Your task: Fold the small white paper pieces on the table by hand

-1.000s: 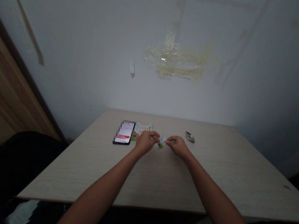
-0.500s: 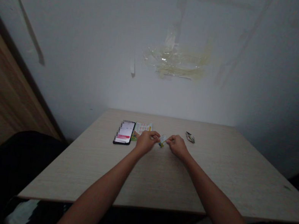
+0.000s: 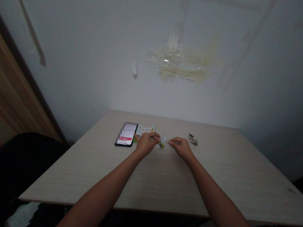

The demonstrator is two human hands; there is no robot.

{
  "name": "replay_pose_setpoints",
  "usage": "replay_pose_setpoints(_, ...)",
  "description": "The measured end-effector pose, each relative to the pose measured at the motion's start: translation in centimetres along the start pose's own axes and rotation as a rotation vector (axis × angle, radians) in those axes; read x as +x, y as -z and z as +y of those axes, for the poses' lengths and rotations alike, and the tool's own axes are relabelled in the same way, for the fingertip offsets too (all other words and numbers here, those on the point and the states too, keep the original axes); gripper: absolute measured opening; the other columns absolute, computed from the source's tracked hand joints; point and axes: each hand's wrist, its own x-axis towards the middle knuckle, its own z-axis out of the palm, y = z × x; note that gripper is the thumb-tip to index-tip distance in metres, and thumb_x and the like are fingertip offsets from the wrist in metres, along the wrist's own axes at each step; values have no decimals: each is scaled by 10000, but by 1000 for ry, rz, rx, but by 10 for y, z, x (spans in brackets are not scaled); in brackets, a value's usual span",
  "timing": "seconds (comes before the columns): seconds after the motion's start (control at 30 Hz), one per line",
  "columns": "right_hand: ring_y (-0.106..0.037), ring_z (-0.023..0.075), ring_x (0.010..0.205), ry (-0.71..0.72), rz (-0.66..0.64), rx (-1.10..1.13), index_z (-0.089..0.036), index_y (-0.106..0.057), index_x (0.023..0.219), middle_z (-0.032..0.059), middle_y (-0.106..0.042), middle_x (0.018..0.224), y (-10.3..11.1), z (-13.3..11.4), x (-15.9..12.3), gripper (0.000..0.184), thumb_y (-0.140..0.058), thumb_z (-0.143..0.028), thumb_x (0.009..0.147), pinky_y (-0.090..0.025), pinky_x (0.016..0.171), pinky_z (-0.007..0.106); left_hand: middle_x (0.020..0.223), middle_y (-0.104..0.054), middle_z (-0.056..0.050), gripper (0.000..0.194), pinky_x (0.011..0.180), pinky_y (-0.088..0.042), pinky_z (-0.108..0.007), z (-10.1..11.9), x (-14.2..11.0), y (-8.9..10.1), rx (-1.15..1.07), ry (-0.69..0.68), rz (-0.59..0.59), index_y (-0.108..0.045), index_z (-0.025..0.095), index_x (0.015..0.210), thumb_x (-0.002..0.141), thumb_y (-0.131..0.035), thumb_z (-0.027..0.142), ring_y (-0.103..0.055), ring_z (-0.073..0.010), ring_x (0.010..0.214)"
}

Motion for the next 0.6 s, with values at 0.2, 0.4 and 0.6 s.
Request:
replay_pose_setpoints(0.2,-684,226,898,30,-6,-8,-171,-756,875,96,-756,922,1,-6,-1,258,-664,-394,785,-484,887,349,923,-789,-9,164,1109,174,-648,0,0,1,-34,-10,-28,-750,324,938,803,-658,339,-631,-272,1107)
replay_pose_setpoints(0.4,-655,211,863,39,-9,-94,-165,-726,787,75,-732,859,1,-6,-1,192,-639,-337,784,-474,871,339,915,-790,-13,158,1119,151,-640,1,-1,0,-15,-12,-19,-756,322,925,788,-678,325,-641,-262,1078)
replay_pose_setpoints(0.6,-650,219,902,11,56,-139,-166,-723,800,81,-731,891,-1,-10,-2,192,-627,-332,789,-462,902,349,890,-787,-30,126,1147,76,-613,4,-2,1,-6,13,8,-760,293,870,782,-689,350,-655,-267,1042)
